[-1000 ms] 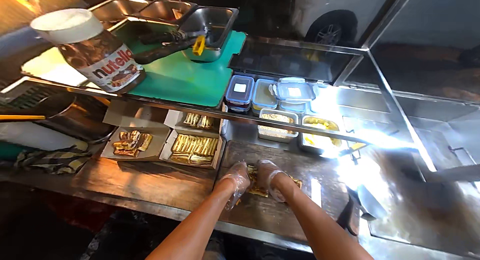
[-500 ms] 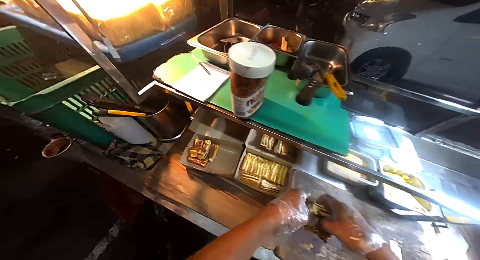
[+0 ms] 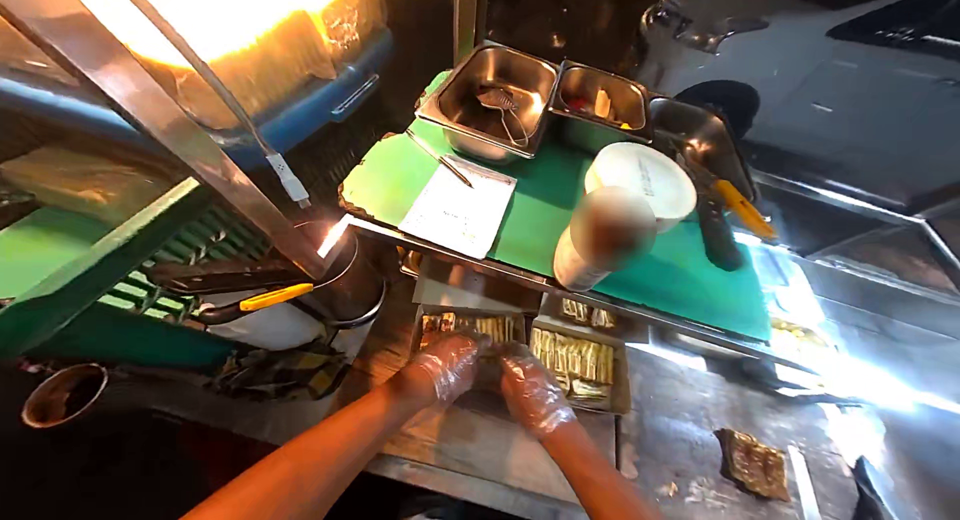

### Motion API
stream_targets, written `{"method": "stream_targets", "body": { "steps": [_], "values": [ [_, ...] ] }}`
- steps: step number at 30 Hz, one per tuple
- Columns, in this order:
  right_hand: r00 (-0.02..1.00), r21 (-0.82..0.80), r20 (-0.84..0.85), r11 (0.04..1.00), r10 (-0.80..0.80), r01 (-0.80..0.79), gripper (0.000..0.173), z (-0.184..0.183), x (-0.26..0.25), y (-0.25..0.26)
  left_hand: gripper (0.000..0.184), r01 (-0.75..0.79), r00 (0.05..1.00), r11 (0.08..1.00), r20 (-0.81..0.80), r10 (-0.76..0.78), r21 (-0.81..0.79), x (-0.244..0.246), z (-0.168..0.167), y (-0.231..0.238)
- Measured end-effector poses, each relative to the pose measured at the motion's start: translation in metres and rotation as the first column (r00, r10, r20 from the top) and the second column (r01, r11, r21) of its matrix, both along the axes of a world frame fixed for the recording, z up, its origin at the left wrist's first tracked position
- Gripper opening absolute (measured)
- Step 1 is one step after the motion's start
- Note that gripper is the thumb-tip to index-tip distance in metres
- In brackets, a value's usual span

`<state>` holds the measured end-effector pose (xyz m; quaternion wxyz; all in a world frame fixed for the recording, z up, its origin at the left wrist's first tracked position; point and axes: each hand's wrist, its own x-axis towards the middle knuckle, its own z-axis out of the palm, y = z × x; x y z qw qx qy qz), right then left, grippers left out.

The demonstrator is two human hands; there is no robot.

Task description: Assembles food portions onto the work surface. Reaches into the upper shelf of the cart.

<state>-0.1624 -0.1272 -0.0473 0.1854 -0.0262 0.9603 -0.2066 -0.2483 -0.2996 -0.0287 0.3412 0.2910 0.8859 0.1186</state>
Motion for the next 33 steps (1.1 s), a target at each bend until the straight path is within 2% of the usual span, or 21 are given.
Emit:
{"method": "stream_targets", "body": {
  "steps": [2,4,6,8,11,13,16,19,26,29,33],
  "values": [
    [0.997,0.073,-0.069,0.996,-0.044,0.049,0.042,0.000,0.005,0.011,0.045,0.034,0.997,0.998,-0.067,-0.037,-0.053,0.003,0.007,0.007],
    [0.998,0.190,0.001,0.980,-0.061,0.060,0.045,0.003,-0.004,0.014,0.044,0.035,0.991,0.997,-0.124,-0.044,-0.070,0.001,0.007,0.012],
    [0.990,0.239,0.124,0.971,-0.061,0.030,0.047,0.005,-0.017,0.006,0.045,0.043,0.993,0.990,-0.099,-0.057,-0.136,-0.003,0.001,0.016],
    [0.973,0.261,0.210,0.965,-0.093,0.036,0.047,0.003,-0.027,-0.003,0.044,0.055,0.992,0.983,-0.106,-0.074,-0.174,-0.004,-0.007,0.016],
    [0.973,0.282,0.166,0.954,-0.158,0.106,0.044,0.003,-0.027,-0.008,0.043,0.034,0.989,0.982,-0.139,-0.060,-0.184,-0.001,-0.008,0.014],
    [0.964,0.273,0.176,0.951,-0.197,0.145,0.048,0.001,-0.028,-0.013,0.041,0.022,0.989,0.981,-0.137,-0.050,-0.195,0.002,-0.008,0.015],
    [0.922,0.268,0.285,0.945,-0.262,0.186,0.054,0.006,-0.042,-0.022,0.044,0.003,0.988,0.980,-0.152,-0.034,-0.199,0.005,-0.009,0.021],
    [0.897,0.275,0.268,0.921,-0.350,0.277,0.055,0.003,-0.046,-0.025,0.054,0.013,0.998,0.965,-0.063,-0.030,-0.263,0.008,-0.002,0.024],
    [0.830,0.239,0.141,0.832,-0.540,0.501,0.046,0.008,-0.041,-0.028,0.058,-0.057,0.995,0.974,-0.098,0.036,-0.220,0.004,-0.013,0.016],
    [0.803,0.285,0.270,0.841,-0.531,0.460,0.049,0.016,-0.053,-0.029,0.056,-0.043,0.993,0.970,-0.120,0.014,-0.240,0.002,-0.011,0.019],
    [0.817,0.378,0.380,0.879,-0.433,0.290,0.040,0.022,-0.062,-0.032,0.055,-0.030,0.991,0.970,-0.133,-0.002,-0.241,0.003,-0.019,0.017]
  ]
}}
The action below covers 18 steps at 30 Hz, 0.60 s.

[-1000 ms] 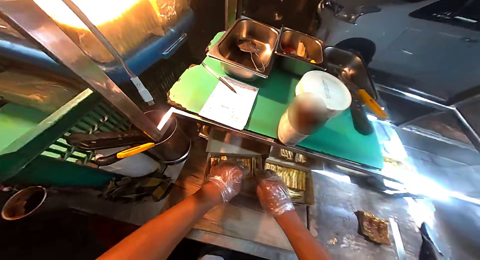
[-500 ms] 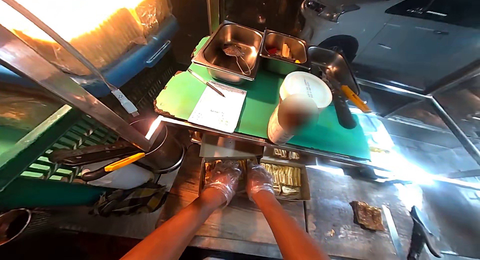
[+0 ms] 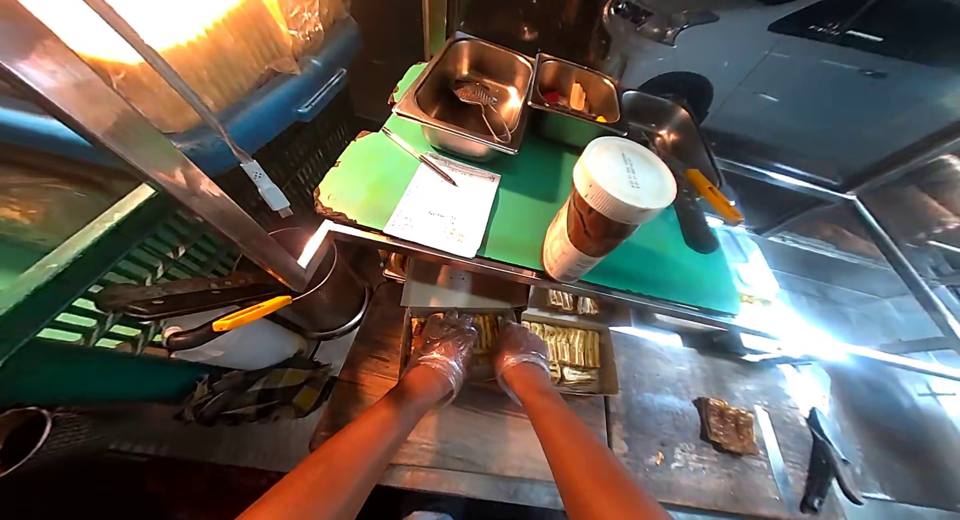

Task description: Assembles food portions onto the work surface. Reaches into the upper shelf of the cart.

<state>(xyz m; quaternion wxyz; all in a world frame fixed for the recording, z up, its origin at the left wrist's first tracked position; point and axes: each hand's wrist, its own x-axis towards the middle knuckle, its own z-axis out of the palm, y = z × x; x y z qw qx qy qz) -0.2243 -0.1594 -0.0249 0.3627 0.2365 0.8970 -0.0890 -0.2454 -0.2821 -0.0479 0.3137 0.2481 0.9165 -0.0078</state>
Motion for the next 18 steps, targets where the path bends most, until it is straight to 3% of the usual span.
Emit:
{"method": "stream_targets", "body": {
  "steps": [6,11,15,18],
  "values": [
    [0.984,0.040,-0.155,0.996,0.091,-0.086,0.046,-0.007,0.025,-0.011,0.057,0.006,1.000,1.000,0.019,-0.006,0.024,0.000,0.003,0.000],
    [0.990,-0.017,0.042,0.990,0.138,-0.137,0.039,0.009,0.009,-0.010,0.056,-0.009,0.998,1.000,0.067,0.007,0.022,0.007,0.001,0.002],
    [0.988,0.002,0.047,0.989,0.149,-0.149,0.048,0.010,0.010,-0.013,0.050,-0.013,1.000,1.000,0.023,0.013,0.026,0.006,0.000,0.006],
    [0.984,-0.041,0.014,0.984,0.176,-0.175,0.044,0.008,0.018,-0.006,0.052,-0.012,1.000,1.000,-0.018,0.012,-0.004,0.009,-0.001,0.005]
  ]
}}
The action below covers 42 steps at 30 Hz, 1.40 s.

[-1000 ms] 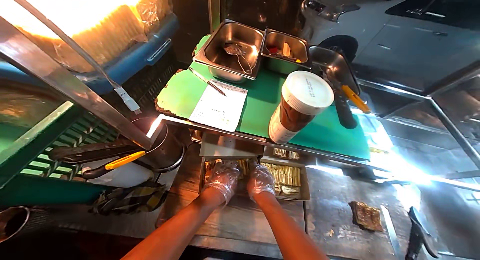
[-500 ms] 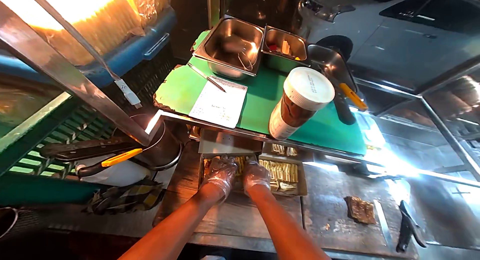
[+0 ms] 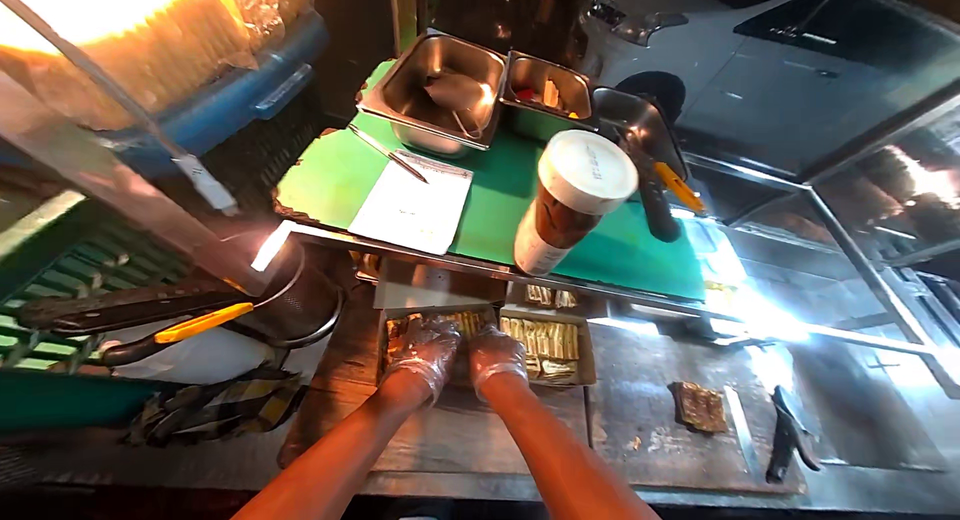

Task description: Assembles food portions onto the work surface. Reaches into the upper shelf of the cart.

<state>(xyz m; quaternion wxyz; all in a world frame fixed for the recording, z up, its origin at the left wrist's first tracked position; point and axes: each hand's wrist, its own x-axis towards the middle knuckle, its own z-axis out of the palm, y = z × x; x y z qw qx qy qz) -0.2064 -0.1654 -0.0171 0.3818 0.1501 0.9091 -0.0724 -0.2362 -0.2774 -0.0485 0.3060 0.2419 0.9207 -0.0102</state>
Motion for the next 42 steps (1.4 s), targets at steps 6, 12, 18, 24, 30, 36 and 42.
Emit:
{"method": "stream_targets", "body": {
  "steps": [6,12,18,24,30,36,42],
  "values": [
    [0.897,-0.282,-0.441,0.944,0.032,-0.172,0.039,0.008,0.052,0.057,0.046,-0.015,0.984,0.964,-0.167,0.061,0.264,0.024,-0.008,-0.005],
    [0.676,-0.190,-0.613,0.906,-0.410,0.377,0.033,0.011,0.224,0.315,0.025,-0.003,0.941,0.521,-0.174,0.291,0.854,0.124,0.044,0.089],
    [0.815,-0.325,-0.137,0.803,-0.563,0.500,0.061,-0.030,0.279,0.512,0.048,-0.187,0.953,0.770,0.302,-0.007,0.610,0.183,0.027,0.339],
    [0.799,-0.379,-0.172,0.787,-0.576,0.486,0.054,-0.062,0.280,0.494,0.065,0.053,0.940,0.979,0.321,-0.116,0.198,0.188,-0.038,0.486],
    [0.665,-0.598,-0.286,0.671,-0.689,0.438,0.048,-0.081,0.302,0.501,0.049,0.129,0.893,0.954,0.388,-0.230,0.269,0.184,-0.034,0.494],
    [0.484,-0.866,-0.211,0.392,-0.849,0.310,0.042,-0.080,0.300,0.501,0.043,-0.123,0.754,0.851,0.606,-0.254,0.510,0.165,-0.039,0.474],
    [0.353,-0.958,0.286,-0.254,-0.891,0.135,0.051,-0.021,0.269,0.426,0.039,-0.645,0.501,0.570,0.845,-0.188,0.509,0.139,0.014,0.336]
  ]
}}
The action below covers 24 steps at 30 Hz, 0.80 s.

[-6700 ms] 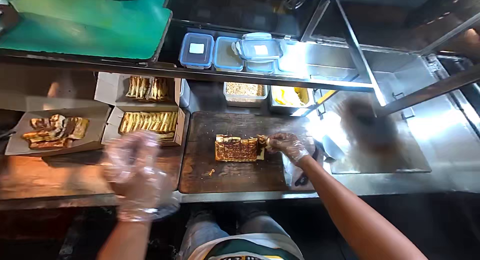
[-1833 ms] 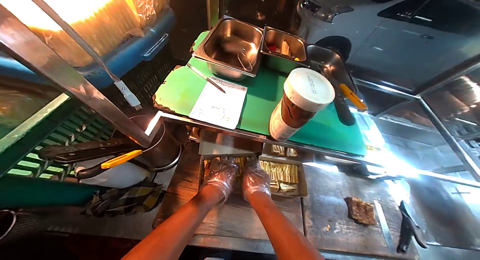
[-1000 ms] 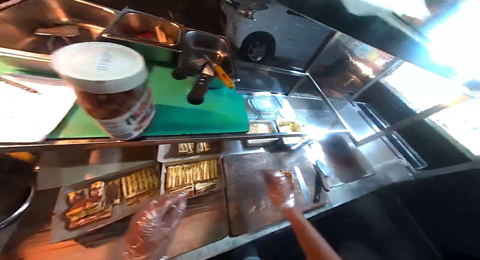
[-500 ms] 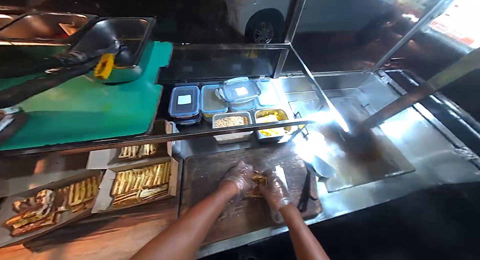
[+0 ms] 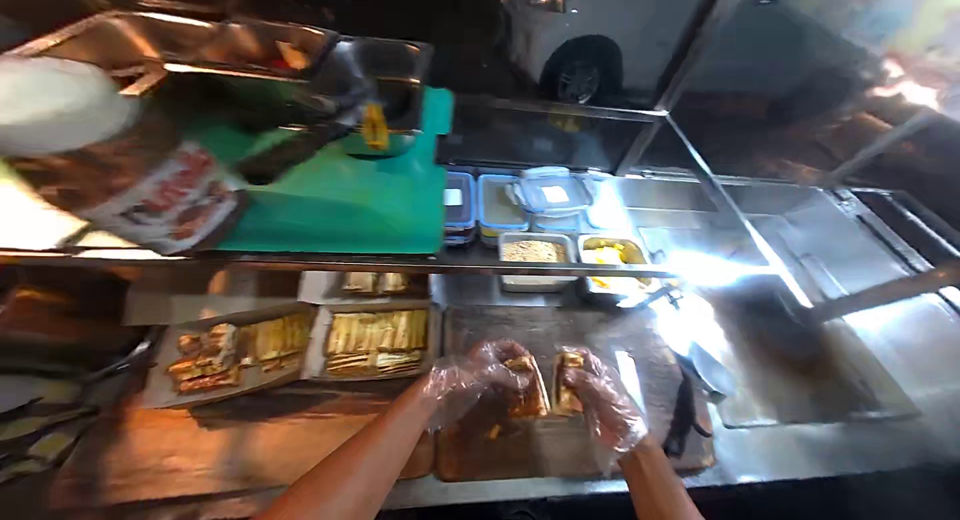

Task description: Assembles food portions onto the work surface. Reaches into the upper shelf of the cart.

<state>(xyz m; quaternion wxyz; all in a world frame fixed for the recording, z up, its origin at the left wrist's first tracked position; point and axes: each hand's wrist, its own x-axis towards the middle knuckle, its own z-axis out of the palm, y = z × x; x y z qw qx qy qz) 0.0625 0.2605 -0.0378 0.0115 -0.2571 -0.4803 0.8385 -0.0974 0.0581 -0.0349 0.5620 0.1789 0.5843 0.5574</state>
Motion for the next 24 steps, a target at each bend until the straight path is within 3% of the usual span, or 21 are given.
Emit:
{"method": "stream_targets", "body": {
  "steps": [2,5,7,9,10,11,12,14,15,16,17,19,22,24],
  "values": [
    [0.999,-0.119,-0.030,0.993,-0.030,0.026,0.048,0.001,-0.021,-0.057,0.038,-0.177,0.979,0.982,0.118,0.168,0.068,-0.009,0.019,-0.078],
    [1.000,-0.160,0.017,0.987,0.022,-0.019,0.042,0.005,-0.073,-0.169,0.040,-0.452,0.888,0.892,0.100,0.448,0.023,-0.022,0.038,-0.219],
    [0.993,-0.051,0.024,0.992,0.114,-0.112,0.045,0.015,-0.116,-0.239,0.046,-0.610,0.792,0.792,0.011,0.611,-0.033,-0.027,0.050,-0.313],
    [0.977,0.220,0.014,0.953,0.211,-0.208,0.043,0.026,-0.165,-0.296,0.053,-0.702,0.712,0.707,-0.094,0.696,-0.083,-0.035,0.060,-0.395],
    [0.960,0.424,0.022,0.867,0.279,-0.262,0.040,0.030,-0.188,-0.318,0.053,-0.737,0.676,0.671,-0.127,0.726,-0.088,-0.040,0.065,-0.428],
    [0.920,0.641,0.066,0.690,0.387,-0.337,0.039,0.031,-0.209,-0.336,0.051,-0.767,0.641,0.635,-0.161,0.751,-0.089,-0.046,0.071,-0.453],
    [0.851,0.803,0.159,0.435,0.501,-0.406,0.039,0.030,-0.227,-0.351,0.046,-0.793,0.607,0.604,-0.187,0.772,-0.078,-0.053,0.076,-0.472],
    [0.589,0.856,0.454,-0.143,0.668,-0.498,0.042,0.029,-0.256,-0.375,0.040,-0.829,0.554,0.556,-0.208,0.806,-0.053,-0.068,0.083,-0.494],
    [0.458,0.798,0.575,-0.341,0.678,-0.497,0.044,0.022,-0.265,-0.384,0.036,-0.839,0.538,0.542,-0.211,0.816,-0.047,-0.076,0.086,-0.497],
    [0.359,0.736,0.657,-0.462,0.663,-0.494,0.046,0.013,-0.270,-0.390,0.032,-0.846,0.528,0.531,-0.209,0.823,-0.044,-0.084,0.087,-0.496],
    [0.286,0.683,0.709,-0.528,0.644,-0.504,0.046,0.008,-0.273,-0.393,0.029,-0.845,0.531,0.533,-0.202,0.823,-0.048,-0.092,0.088,-0.493],
    [0.233,0.639,0.744,-0.565,0.626,-0.522,0.046,0.006,-0.275,-0.390,0.029,-0.833,0.551,0.549,-0.182,0.814,-0.063,-0.109,0.088,-0.481],
    [0.241,0.611,0.768,-0.564,0.594,-0.556,0.043,0.002,-0.278,-0.386,0.031,-0.773,0.633,0.633,-0.144,0.761,-0.055,-0.137,0.083,-0.448],
    [0.254,0.569,0.803,-0.565,0.540,-0.597,0.041,-0.002,-0.278,-0.391,0.036,-0.740,0.664,0.669,-0.238,0.709,-0.074,-0.159,0.077,-0.415]
  ]
}}
